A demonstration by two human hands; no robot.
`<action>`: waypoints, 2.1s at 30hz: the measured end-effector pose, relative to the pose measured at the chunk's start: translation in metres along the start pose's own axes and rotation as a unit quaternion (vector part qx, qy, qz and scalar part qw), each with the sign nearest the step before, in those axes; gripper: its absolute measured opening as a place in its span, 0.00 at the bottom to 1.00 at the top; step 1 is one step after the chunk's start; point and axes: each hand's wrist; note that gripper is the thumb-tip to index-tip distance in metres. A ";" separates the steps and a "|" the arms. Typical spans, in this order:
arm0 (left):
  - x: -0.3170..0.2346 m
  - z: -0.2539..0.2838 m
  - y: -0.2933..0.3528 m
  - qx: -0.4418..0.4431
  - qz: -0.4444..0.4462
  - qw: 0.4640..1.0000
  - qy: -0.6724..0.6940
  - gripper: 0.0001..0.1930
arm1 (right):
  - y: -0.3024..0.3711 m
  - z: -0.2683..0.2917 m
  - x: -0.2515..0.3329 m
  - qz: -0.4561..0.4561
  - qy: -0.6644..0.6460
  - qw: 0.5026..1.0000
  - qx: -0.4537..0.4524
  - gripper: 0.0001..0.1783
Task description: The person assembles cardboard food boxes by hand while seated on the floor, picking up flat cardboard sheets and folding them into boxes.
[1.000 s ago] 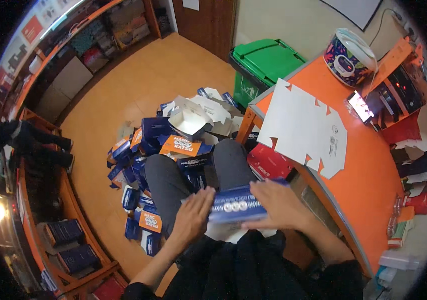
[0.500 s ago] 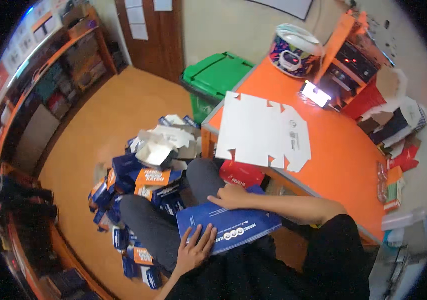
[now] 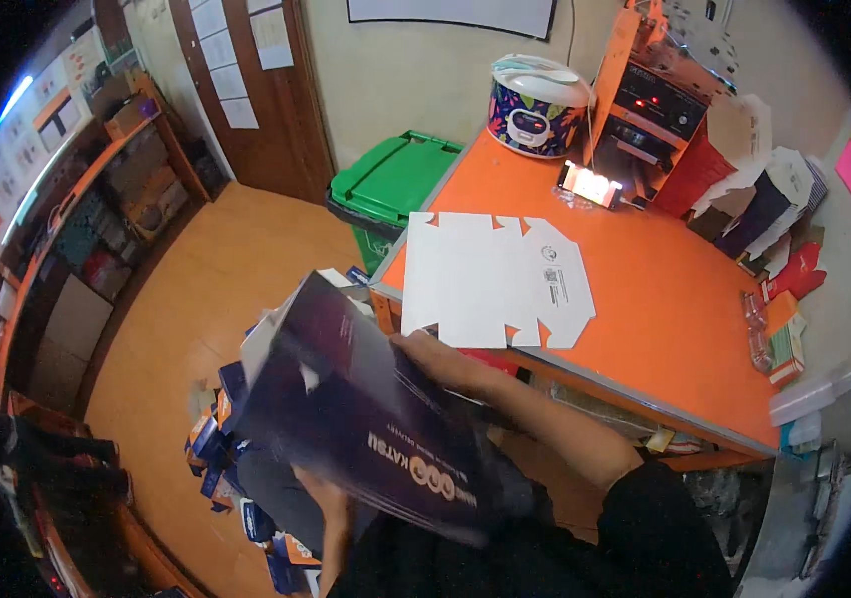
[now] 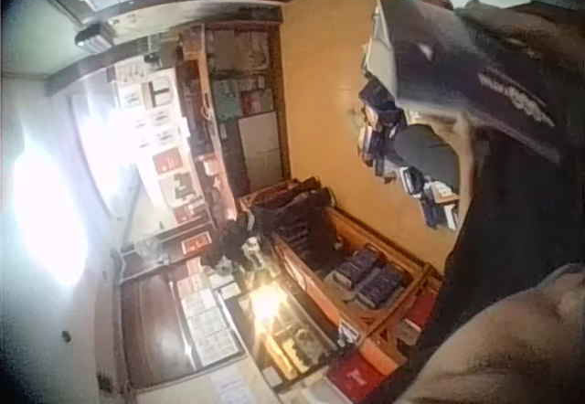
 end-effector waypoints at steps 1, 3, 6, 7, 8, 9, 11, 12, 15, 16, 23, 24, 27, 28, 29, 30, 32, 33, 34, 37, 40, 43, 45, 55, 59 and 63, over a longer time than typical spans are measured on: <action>-0.022 -0.002 -0.020 -0.093 0.071 0.973 0.201 0.26 | -0.006 -0.002 0.000 0.005 -0.001 1.000 -0.003 0.25; -0.028 -0.011 -0.023 -0.096 0.065 0.977 0.181 0.26 | -0.018 -0.008 0.000 -0.227 -0.277 0.934 0.018 0.23; -0.041 -0.021 -0.020 -0.134 0.044 0.983 0.116 0.24 | -0.021 -0.021 0.021 -0.221 -0.361 0.906 -0.014 0.22; -0.044 -0.022 -0.017 -0.143 0.038 0.984 0.098 0.24 | -0.016 -0.029 0.030 -0.230 -0.405 0.884 -0.050 0.22; -0.047 -0.022 -0.017 -0.150 0.028 0.985 0.077 0.24 | -0.015 -0.036 0.028 -0.192 -0.357 0.913 -0.048 0.23; -0.050 -0.021 -0.020 -0.153 0.014 0.987 0.054 0.23 | -0.015 -0.041 0.027 -0.152 -0.305 0.939 -0.052 0.24; -0.062 -0.024 -0.035 -0.151 -0.026 0.988 0.010 0.22 | -0.018 -0.044 0.011 -0.082 -0.194 0.976 -0.053 0.24; -0.069 -0.023 -0.041 -0.154 -0.046 0.987 -0.012 0.22 | -0.021 -0.048 0.004 -0.022 -0.221 0.969 -0.108 0.25; -0.077 -0.008 -0.079 -0.192 -0.112 0.967 -0.122 0.21 | -0.029 -0.028 0.047 -0.059 -0.394 0.901 -0.172 0.26; -0.082 -0.002 -0.095 -0.206 -0.134 0.956 -0.161 0.20 | -0.029 -0.010 0.040 -0.064 -0.298 0.942 -0.138 0.26; -0.111 0.038 -0.197 -0.172 -0.315 0.854 -0.376 0.12 | 0.085 0.098 -0.005 -0.081 -0.470 0.860 -0.183 0.26; -0.122 0.018 -0.210 -0.120 -0.319 0.862 -0.374 0.13 | 0.088 0.095 0.008 -0.141 -0.339 0.908 -0.200 0.29; -0.160 -0.043 -0.227 -0.103 -0.379 0.859 -0.329 0.16 | 0.090 0.078 0.004 -0.186 -0.230 0.908 -0.296 0.34; -0.180 -0.055 -0.223 -0.106 -0.395 0.874 -0.263 0.16 | 0.097 0.072 -0.029 -0.169 -0.243 0.888 -0.352 0.33; -0.200 -0.060 -0.217 -0.108 -0.412 0.884 -0.193 0.16 | 0.100 0.069 -0.054 -0.150 -0.254 0.863 -0.409 0.33; -0.202 -0.053 -0.208 -0.046 -0.398 0.907 -0.130 0.14 | 0.084 0.042 -0.023 -0.126 -0.320 0.819 -0.459 0.31; -0.205 -0.033 -0.182 0.112 -0.366 0.921 0.065 0.14 | 0.082 0.032 -0.030 -0.094 -0.452 0.783 -0.416 0.28; -0.207 -0.018 -0.166 0.203 -0.338 0.900 0.184 0.14 | 0.083 0.028 -0.045 -0.092 -0.531 0.750 -0.382 0.28; -0.210 -0.011 -0.150 0.225 -0.342 0.867 0.284 0.16 | 0.085 0.028 -0.073 -0.104 -0.531 0.746 -0.389 0.28; -0.217 -0.016 -0.121 0.153 -0.418 0.717 0.536 0.25 | 0.075 0.012 -0.062 -0.126 -0.541 0.742 -0.377 0.28; -0.211 -0.012 -0.108 0.177 -0.434 0.682 0.561 0.23 | 0.088 0.035 -0.011 -0.396 -0.355 0.829 -0.173 0.25; -0.217 -0.009 -0.100 0.162 -0.427 0.651 0.606 0.20 | 0.087 0.056 -0.009 -0.365 -0.057 0.921 -0.123 0.24; -0.218 -0.008 -0.095 0.121 -0.425 0.629 0.640 0.19 | 0.056 0.049 0.000 -0.143 0.180 0.945 -0.233 0.26; -0.219 0.010 -0.088 0.090 -0.423 0.592 0.680 0.18 | -0.072 0.014 -0.022 -0.157 0.422 0.888 -0.095 0.34; -0.210 0.022 -0.089 0.110 -0.410 0.606 0.673 0.18 | -0.068 0.047 -0.025 -0.152 0.218 0.962 -0.059 0.23; -0.210 0.029 -0.089 0.122 -0.413 0.609 0.666 0.19 | -0.055 0.083 -0.042 -0.208 -0.079 0.966 -0.130 0.09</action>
Point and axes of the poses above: each hand's wrist, its own y-axis away from the middle knuckle, its own z-axis out of the back of the hand, x = y × z, and after that the axes turned 8 degrees about -y, right-handed
